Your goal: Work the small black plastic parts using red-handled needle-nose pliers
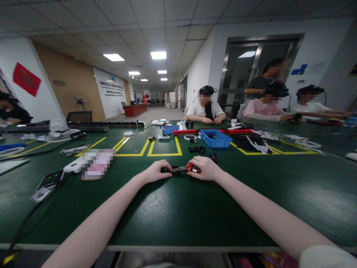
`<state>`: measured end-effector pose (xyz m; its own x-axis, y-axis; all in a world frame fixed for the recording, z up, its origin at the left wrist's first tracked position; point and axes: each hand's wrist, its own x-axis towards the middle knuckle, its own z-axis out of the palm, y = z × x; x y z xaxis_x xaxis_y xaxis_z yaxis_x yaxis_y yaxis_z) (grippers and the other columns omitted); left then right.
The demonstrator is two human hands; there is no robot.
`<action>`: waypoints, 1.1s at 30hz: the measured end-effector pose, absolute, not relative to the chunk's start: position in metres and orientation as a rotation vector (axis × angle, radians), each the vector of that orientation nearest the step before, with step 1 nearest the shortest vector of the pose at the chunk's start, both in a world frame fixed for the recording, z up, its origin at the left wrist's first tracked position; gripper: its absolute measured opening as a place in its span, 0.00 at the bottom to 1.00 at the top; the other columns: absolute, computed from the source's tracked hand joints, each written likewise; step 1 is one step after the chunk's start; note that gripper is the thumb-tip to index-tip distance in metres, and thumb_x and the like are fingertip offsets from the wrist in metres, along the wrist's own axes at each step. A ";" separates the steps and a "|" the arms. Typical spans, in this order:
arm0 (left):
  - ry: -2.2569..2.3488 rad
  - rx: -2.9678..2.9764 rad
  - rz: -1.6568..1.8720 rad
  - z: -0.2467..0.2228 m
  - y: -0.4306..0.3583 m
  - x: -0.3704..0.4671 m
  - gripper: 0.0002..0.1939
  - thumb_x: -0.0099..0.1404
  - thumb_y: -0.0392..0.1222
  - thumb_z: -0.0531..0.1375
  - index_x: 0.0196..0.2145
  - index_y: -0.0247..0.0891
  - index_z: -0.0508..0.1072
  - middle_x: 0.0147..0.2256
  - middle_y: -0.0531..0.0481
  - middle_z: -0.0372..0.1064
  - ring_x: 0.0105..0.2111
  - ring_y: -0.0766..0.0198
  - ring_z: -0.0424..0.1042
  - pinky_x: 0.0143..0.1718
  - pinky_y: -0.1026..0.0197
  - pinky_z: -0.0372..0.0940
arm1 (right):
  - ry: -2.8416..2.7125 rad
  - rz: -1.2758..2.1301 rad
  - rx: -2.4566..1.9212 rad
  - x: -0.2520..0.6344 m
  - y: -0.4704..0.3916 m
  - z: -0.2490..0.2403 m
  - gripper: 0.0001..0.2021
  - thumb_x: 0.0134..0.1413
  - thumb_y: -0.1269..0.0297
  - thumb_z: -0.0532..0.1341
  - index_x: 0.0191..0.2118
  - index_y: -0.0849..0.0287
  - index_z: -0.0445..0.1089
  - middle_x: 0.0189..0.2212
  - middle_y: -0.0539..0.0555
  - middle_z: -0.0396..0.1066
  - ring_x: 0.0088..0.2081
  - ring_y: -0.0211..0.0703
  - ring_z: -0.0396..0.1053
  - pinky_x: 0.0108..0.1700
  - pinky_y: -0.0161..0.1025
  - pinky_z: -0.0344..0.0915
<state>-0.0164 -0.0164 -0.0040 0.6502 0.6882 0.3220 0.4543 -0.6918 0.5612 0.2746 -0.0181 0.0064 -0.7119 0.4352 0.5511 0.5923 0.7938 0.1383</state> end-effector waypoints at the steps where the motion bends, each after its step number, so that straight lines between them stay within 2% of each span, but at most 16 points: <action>1: 0.895 2.435 0.730 -0.004 -0.017 -0.016 0.08 0.62 0.44 0.64 0.38 0.37 0.76 0.41 0.47 0.72 0.43 0.57 0.72 0.49 0.56 0.65 | -2.475 -0.421 -0.762 0.275 -0.018 0.006 0.19 0.57 0.48 0.60 0.42 0.59 0.72 0.34 0.58 0.74 0.35 0.45 0.71 0.37 0.41 0.67; 9: 0.900 2.442 0.688 0.003 -0.020 -0.019 0.11 0.62 0.45 0.65 0.40 0.38 0.76 0.43 0.46 0.72 0.43 0.56 0.72 0.48 0.56 0.65 | -2.402 -0.436 -0.767 0.277 -0.017 0.007 0.19 0.57 0.48 0.60 0.44 0.58 0.72 0.38 0.59 0.75 0.39 0.49 0.72 0.41 0.45 0.68; 17: 0.991 2.475 0.538 0.018 -0.031 -0.026 0.23 0.57 0.51 0.68 0.48 0.40 0.74 0.44 0.46 0.73 0.43 0.54 0.72 0.44 0.55 0.66 | -2.384 -0.419 -0.761 0.277 -0.016 0.006 0.18 0.56 0.50 0.61 0.45 0.58 0.72 0.39 0.59 0.75 0.41 0.50 0.73 0.44 0.46 0.68; 24: 0.978 2.460 0.419 0.027 -0.038 -0.026 0.18 0.56 0.53 0.68 0.40 0.37 0.77 0.36 0.50 0.71 0.36 0.60 0.70 0.36 0.61 0.64 | -2.394 -0.422 -0.758 0.277 -0.015 0.006 0.19 0.57 0.49 0.60 0.45 0.59 0.72 0.39 0.59 0.75 0.41 0.50 0.73 0.45 0.46 0.69; 33: 1.081 2.375 0.445 0.036 -0.043 -0.028 0.24 0.55 0.57 0.68 0.41 0.37 0.73 0.28 0.55 0.67 0.28 0.64 0.67 0.29 0.64 0.60 | -2.417 -0.458 -0.766 0.278 -0.014 0.005 0.21 0.57 0.46 0.59 0.45 0.58 0.72 0.40 0.59 0.75 0.41 0.50 0.72 0.43 0.46 0.67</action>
